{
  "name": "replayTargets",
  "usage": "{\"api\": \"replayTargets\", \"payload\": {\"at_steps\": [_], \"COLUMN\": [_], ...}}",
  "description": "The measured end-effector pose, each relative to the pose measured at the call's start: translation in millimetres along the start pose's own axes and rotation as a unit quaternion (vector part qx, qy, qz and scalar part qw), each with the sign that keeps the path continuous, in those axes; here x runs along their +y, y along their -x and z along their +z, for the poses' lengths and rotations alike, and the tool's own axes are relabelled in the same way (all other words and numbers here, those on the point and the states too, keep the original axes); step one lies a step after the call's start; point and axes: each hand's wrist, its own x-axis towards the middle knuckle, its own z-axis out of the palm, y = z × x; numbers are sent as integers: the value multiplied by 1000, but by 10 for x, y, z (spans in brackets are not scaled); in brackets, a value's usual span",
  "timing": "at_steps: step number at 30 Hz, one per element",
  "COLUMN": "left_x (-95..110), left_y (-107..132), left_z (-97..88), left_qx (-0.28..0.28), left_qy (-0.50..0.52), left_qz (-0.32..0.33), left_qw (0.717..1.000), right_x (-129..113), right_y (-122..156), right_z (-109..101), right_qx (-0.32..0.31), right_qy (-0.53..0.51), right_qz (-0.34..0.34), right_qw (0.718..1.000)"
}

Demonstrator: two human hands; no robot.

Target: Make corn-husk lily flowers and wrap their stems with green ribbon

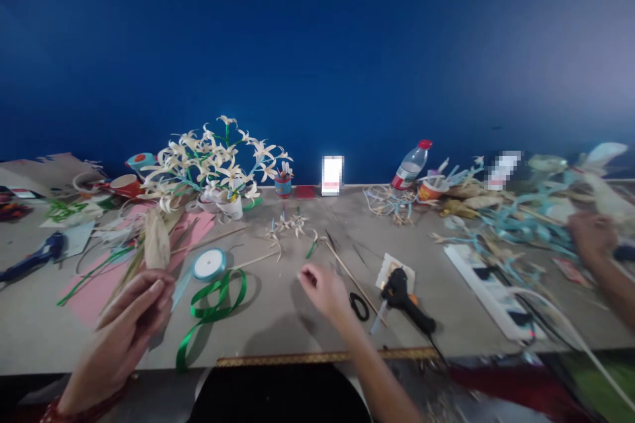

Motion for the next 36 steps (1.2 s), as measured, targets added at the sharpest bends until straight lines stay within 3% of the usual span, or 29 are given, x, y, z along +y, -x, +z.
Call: {"api": "replayTargets", "payload": {"at_steps": [6,11,17,22,26,31,36], "left_x": [-468,-707,-790,-838,-842,-849,-836], "left_y": [42,57,-49,-170,-176,-172,-185], "left_z": [395,675,903,1246,1459,1500,1416], "left_qx": [-141,-203,-215,-246,-269,-269,-272], "left_qy": [71,69,56,87,104,102,78], "left_qz": [-100,-118,-122,-122,-135,-136,-114], "left_qw": [982,970,967,958,948,948,952], "right_x": [227,275,274,-49,-301,-412,-460], "right_y": [-602,-781,-572,-275,-119,-58,-29], "right_z": [-77,-32,-65,-61,-51,-14,13], "right_qx": [26,34,101,176,199,207,170], "right_qy": [43,-24,-215,-368,-434,-472,-494], "right_qz": [181,231,186,111,78,63,56], "right_qw": [982,972,954,906,875,855,851]}}
